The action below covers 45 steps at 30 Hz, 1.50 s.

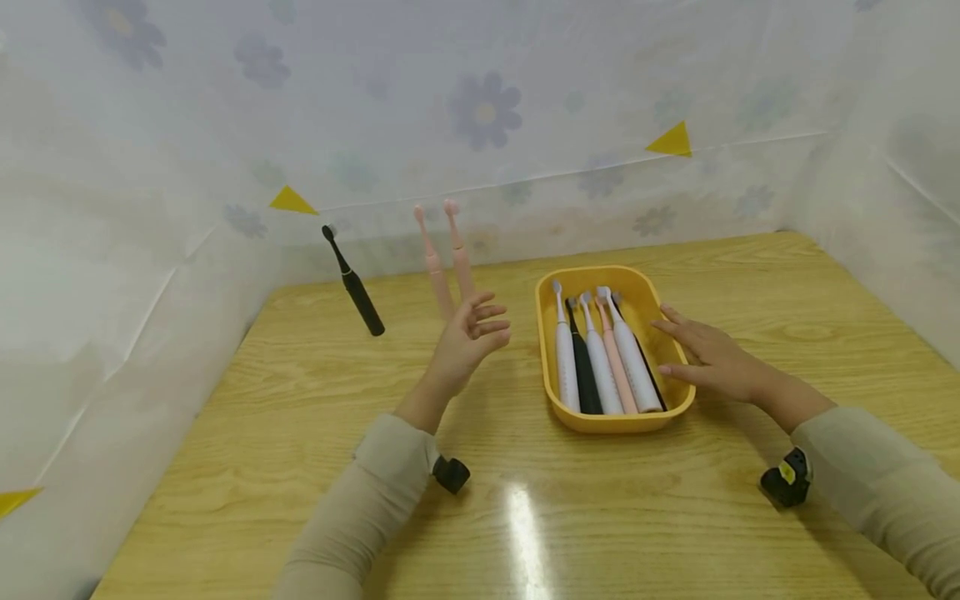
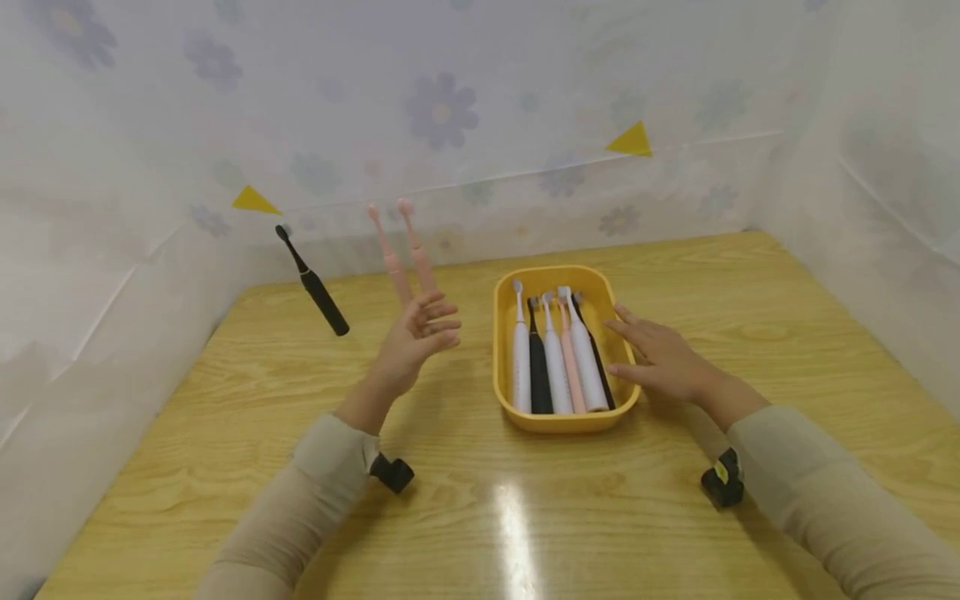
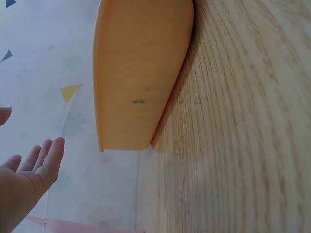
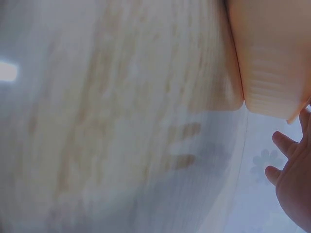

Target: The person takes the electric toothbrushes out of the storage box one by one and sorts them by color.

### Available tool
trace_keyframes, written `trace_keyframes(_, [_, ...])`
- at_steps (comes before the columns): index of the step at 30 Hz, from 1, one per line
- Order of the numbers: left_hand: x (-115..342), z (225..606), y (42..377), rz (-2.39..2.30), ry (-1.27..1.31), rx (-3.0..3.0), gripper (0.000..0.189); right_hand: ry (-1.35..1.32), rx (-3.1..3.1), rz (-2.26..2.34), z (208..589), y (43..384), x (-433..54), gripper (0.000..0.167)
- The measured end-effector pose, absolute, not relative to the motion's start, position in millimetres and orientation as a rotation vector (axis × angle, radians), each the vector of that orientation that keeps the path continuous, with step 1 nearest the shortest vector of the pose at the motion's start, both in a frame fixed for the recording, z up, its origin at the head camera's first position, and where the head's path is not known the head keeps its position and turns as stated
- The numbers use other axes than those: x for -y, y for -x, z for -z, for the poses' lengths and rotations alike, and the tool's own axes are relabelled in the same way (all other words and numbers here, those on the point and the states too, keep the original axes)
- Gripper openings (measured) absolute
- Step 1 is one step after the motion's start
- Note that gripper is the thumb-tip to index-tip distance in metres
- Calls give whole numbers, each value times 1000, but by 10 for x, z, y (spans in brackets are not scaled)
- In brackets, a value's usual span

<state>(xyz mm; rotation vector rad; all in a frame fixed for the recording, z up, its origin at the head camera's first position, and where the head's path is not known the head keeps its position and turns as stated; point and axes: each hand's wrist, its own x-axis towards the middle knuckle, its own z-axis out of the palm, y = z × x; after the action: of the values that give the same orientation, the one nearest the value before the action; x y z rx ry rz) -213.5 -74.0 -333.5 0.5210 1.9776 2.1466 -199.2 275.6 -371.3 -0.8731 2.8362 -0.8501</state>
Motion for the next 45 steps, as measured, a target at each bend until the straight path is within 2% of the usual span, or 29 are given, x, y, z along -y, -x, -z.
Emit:
trace_keyframes(11, [533, 3300, 2156, -2059, -503, -1866, 53, 896, -2828, 849, 3705, 1978, -2735, 64])
trace_keyframes(22, [321, 3229, 2183, -2037, -368, -1796, 43, 864, -2824, 837, 3690, 1983, -2746, 64])
trace_keyframes(36, [196, 3174, 2316, -1982, -230, -1734, 51, 859, -2832, 832, 3694, 1987, -2753, 64])
trace_keyframes(45, [40, 3118, 2354, -1959, -42, -1706, 56, 875, -2837, 835, 3689, 1985, -2747, 64])
